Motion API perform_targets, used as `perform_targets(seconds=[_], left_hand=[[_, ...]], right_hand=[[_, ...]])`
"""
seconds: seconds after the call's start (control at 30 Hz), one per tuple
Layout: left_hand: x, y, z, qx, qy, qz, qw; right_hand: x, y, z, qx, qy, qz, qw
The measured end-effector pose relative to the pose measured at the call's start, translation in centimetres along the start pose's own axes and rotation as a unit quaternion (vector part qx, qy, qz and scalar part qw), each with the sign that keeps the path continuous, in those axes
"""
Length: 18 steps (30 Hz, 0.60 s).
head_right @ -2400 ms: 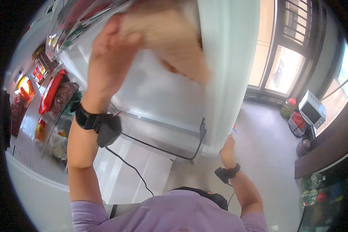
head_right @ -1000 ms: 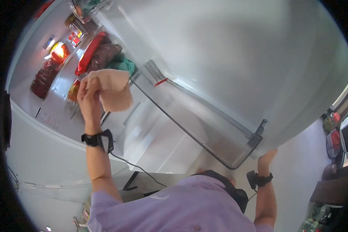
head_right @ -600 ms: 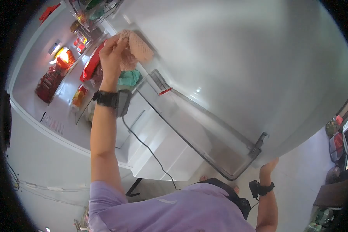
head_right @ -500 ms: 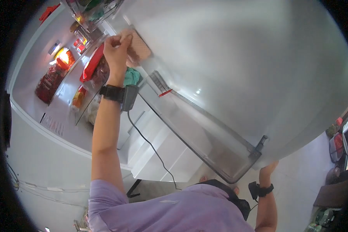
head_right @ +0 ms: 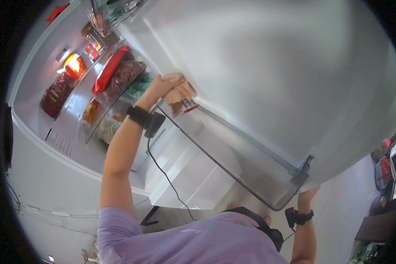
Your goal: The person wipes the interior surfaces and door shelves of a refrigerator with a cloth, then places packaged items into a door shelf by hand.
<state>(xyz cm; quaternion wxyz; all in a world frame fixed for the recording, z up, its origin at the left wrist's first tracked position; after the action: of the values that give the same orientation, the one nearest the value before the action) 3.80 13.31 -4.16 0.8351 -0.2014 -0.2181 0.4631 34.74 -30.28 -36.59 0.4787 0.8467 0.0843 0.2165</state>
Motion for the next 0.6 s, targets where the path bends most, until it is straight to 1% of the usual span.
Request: perform_targets(seconds=[0.03, 0.07, 0.13, 0.17, 0.23, 0.33, 0.37, 0.43, 0.47, 0.57, 0.6], left_hand=[[-0.1, -0.3, 0.0, 0.005, 0.011, 0.003, 1.000], [-0.3, -0.5, 0.1, -0.026, 0.007, 0.003, 1.000], [-0.9, -0.8, 0.4, -0.086, -0.002, 0.001, 0.996], [-0.9, -0.7, 0.3, -0.103, 0.024, -0.015, 0.994], [-0.9, -0.1, 0.4, -0.137, 0.078, -0.046, 0.986], [-1.6, 0.3, 1.9, -0.154, 0.102, -0.109, 0.977], [-1.9, 1.0, 2.5, -0.099, 0.083, -0.080, 0.988], [-3.1, 2.3, 4.0, 0.012, 0.044, -0.023, 0.999], [-3.0, 3.9, 4.3, -0.034, 0.029, -0.024, 0.999], [-4.0, 5.6, 5.7, -0.208, -0.010, 0.007, 0.978], [-3.9, 5.5, 6.4, -0.243, -0.033, -0.017, 0.969]], right_hand=[[-0.1, 0.2, -0.1, 0.017, 0.020, -0.036, 0.999], [-0.2, 0.0, -0.2, 0.033, 0.040, -0.071, 0.996], [-0.1, -0.3, -0.2, 0.040, 0.041, -0.055, 0.997], [0.1, -0.4, -0.2, 0.044, 0.041, -0.047, 0.997], [0.4, -0.1, -0.3, 0.006, 0.043, -0.009, 0.999], [0.8, 0.2, -0.1, -0.081, 0.043, 0.022, 0.996], [1.0, 0.2, 0.1, -0.114, 0.042, 0.028, 0.992], [1.1, -0.6, 0.5, -0.064, 0.012, 0.016, 0.998], [1.2, -0.9, 0.6, -0.037, -0.003, 0.010, 0.999], [1.1, 0.8, -0.9, -0.111, 0.034, -0.004, 0.993], [1.2, 0.8, -0.9, -0.104, 0.038, 0.007, 0.994]])
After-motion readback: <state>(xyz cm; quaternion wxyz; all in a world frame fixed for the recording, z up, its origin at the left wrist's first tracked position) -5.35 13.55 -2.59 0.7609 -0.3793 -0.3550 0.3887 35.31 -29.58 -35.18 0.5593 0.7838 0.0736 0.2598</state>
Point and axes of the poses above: each hand's wrist, its own x-axis towards the middle knuckle, its own z-axis out of the back of the hand, y = z × x, the point moved 7 cm from there along x, towards the middle knuckle, and after that the axes turned 9 degrees about x, right-handed, at the moved point
